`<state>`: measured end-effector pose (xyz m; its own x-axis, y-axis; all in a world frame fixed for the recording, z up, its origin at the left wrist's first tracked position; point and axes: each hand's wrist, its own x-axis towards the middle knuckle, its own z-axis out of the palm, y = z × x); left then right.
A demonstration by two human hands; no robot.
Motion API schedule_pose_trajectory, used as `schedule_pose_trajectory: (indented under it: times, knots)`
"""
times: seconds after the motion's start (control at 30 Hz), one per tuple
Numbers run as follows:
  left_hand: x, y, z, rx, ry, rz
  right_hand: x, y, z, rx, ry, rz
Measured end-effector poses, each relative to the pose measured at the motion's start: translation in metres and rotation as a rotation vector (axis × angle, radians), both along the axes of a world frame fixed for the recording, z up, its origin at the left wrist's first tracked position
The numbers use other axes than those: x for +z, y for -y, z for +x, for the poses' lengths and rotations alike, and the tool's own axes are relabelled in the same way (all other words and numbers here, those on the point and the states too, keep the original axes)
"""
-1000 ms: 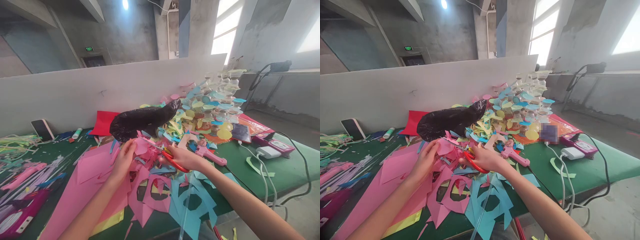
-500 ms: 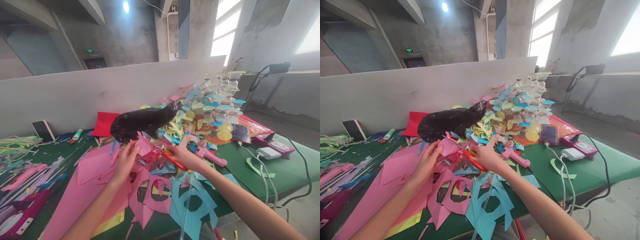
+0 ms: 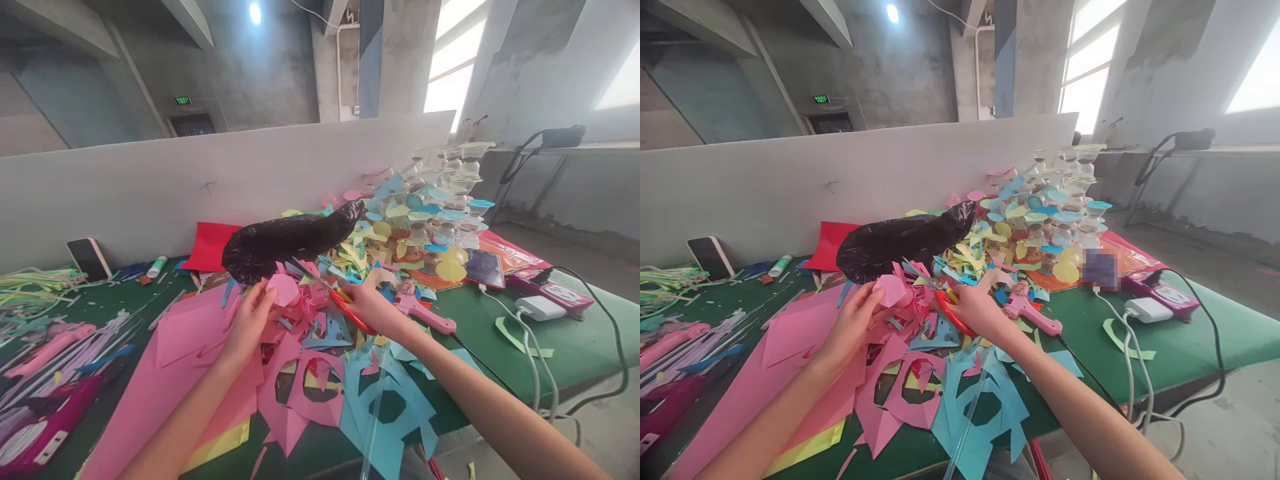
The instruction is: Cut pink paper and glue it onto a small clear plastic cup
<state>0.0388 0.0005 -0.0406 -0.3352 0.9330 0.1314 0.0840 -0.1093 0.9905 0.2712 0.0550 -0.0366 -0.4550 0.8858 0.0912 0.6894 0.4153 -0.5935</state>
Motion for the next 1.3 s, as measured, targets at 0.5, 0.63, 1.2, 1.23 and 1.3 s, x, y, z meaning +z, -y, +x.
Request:
schedule_pose_trajectory:
  times: [0.5, 0.63, 1.2, 1.23, 1.3]
  knots:
    - [0.0055, 0.0006, -0.0023, 0.0, 0.109, -0.042, -0.0041, 0.0008, -0.0019, -0.054, 0.292, 0.218]
    - [0.0043, -0.0006, -0.0049, -0.014, 0.127, -0.125, -0.0052, -0.0001, -0.0012, -0.059, 0.295, 0.215]
    - [0.0103, 0.0071, -0.0004, -0.108, -0.052, -0.279, -0.0053, 0.0001, 0.0022, -0.088, 0.333, 0.224]
    - [0.01, 0.0067, -0.0008, -0.119, -0.058, -0.272, -0.0057, 0.0, 0.0021, -0.085, 0.33, 0.226]
    - [0.0103, 0.006, -0.0014, -0.128, -0.058, -0.247, -0.0061, -0.0009, 0.0024, -0.084, 0.321, 0.23]
